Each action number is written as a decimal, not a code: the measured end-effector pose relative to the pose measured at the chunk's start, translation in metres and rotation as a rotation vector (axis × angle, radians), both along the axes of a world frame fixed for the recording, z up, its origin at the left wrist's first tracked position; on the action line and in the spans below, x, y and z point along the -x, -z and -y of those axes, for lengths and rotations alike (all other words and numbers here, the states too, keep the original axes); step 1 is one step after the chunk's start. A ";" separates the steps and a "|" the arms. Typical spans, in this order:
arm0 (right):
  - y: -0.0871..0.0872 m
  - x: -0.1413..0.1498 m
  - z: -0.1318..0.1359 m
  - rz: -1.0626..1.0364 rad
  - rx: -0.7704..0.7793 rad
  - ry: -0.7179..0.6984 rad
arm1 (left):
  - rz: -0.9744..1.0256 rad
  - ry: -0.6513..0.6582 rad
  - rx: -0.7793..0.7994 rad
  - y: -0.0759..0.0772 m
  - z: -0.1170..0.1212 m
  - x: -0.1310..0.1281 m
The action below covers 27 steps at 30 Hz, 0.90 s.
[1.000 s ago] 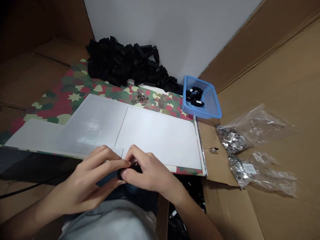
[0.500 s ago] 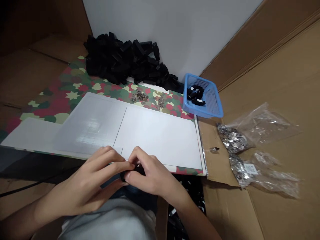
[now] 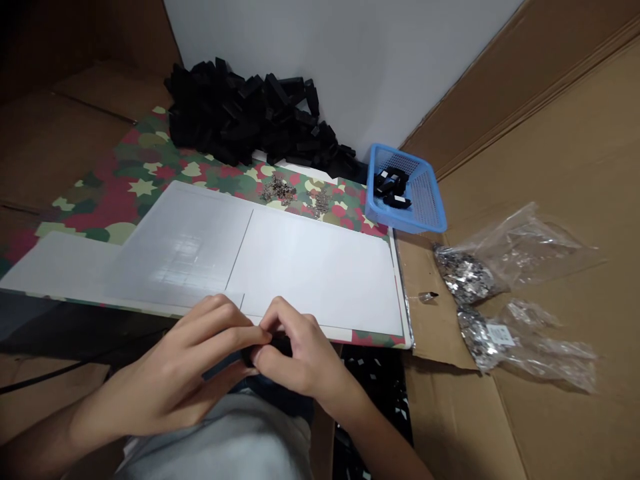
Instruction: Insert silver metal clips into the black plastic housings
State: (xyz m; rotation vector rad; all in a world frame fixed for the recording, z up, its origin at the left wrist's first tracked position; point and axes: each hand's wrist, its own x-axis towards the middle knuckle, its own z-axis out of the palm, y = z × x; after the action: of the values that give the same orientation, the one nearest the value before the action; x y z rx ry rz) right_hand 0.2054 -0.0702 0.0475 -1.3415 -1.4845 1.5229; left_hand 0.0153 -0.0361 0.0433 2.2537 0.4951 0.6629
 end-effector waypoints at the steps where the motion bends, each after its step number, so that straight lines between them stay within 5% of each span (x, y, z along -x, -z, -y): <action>1: 0.001 0.000 0.001 0.004 0.000 0.006 | 0.005 -0.001 0.002 0.000 0.000 0.000; 6: 0.006 0.000 0.000 0.064 -0.025 0.023 | 0.001 -0.021 0.020 0.003 -0.003 0.000; 12: 0.008 -0.009 -0.002 0.145 -0.013 -0.168 | 0.001 -0.055 0.213 0.007 -0.010 0.005; 16: 0.013 -0.011 -0.001 0.019 0.030 -0.032 | 0.040 -0.094 0.315 0.007 -0.011 0.009; 20: 0.019 -0.010 -0.001 -0.265 0.195 0.016 | 0.065 -0.153 0.212 0.008 -0.011 0.012; 27: 0.022 -0.004 0.001 -0.331 0.260 -0.031 | -0.003 -0.144 -0.088 0.002 -0.011 0.010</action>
State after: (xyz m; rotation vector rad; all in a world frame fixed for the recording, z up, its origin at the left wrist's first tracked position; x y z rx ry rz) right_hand 0.2099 -0.0716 0.0258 -1.1378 -1.1353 1.9036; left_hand 0.0053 -0.0252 0.0409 2.3170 0.6460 0.7671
